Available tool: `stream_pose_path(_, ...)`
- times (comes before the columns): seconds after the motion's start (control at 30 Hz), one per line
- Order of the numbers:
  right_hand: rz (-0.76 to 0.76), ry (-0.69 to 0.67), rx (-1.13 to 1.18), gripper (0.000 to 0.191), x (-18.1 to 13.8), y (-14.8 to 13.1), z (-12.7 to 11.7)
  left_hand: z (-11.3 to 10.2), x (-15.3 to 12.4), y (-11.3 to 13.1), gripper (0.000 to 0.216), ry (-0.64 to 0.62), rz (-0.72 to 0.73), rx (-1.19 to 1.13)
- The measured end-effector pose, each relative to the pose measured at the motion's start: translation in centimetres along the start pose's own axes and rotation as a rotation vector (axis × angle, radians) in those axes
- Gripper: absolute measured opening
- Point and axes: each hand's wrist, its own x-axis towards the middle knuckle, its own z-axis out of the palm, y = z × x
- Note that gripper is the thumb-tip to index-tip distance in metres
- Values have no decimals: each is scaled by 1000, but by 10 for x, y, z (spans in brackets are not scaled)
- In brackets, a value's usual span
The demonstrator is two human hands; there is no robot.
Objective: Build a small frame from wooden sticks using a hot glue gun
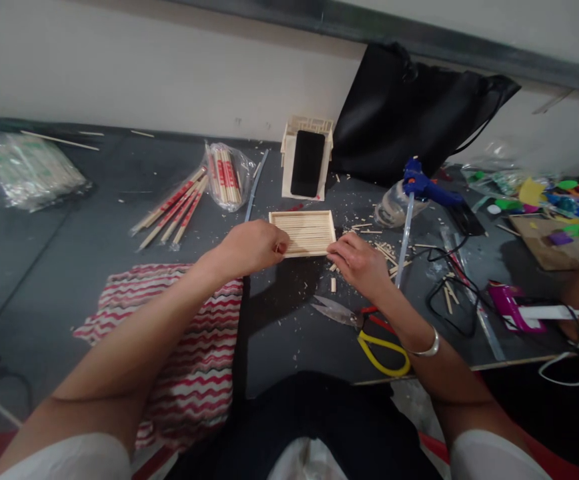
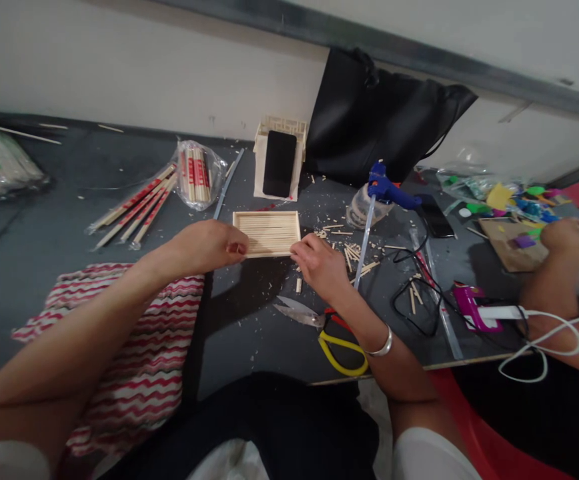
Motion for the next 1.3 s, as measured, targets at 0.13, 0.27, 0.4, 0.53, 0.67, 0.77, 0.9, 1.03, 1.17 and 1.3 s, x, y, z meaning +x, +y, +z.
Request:
stream_pose_path(0.13, 19, -9, 1, 22, 1, -1, 0, 0, 0, 0, 22, 15, 19, 5)
stream_pose_path(0.27, 26, -12, 18, 24, 1, 0, 1, 1, 1, -1, 21, 8, 28, 2)
stream_pose_path(0.4, 15, 8, 33, 26, 1, 0, 2, 1, 1, 0, 23, -12, 9, -1)
stream_pose_path(0.53, 18, 11, 41, 26, 0, 0, 2, 1, 1, -1, 23, -10, 15, -8)
stream_pose_path(0.67, 30, -1, 56, 24, 0, 0, 3, 2, 2, -3, 24, 7, 51, 24)
stream_pose_path(0.77, 45, -9, 83, 22, 1, 1, 4, 4, 3, -4, 23, 26, 65, 32)
stream_pose_path(0.9, 63, -9, 105, 21, 1, 1, 5, 5, 4, -5, 24, 44, 76, 45)
stream_pose_path(1.03, 52, -8, 88, 21, 1, 0, 5, 6, 3, -5, 22, 61, 86, 50)
stream_pose_path(1.17, 25, 6, 67, 21, 1, 0, 5, 7, 3, -6, 22, 90, 110, 42)
stream_pose_path(1.3, 13, 16, 62, 21, 0, 1, 5, 7, 3, -6, 21, 82, 116, 28)
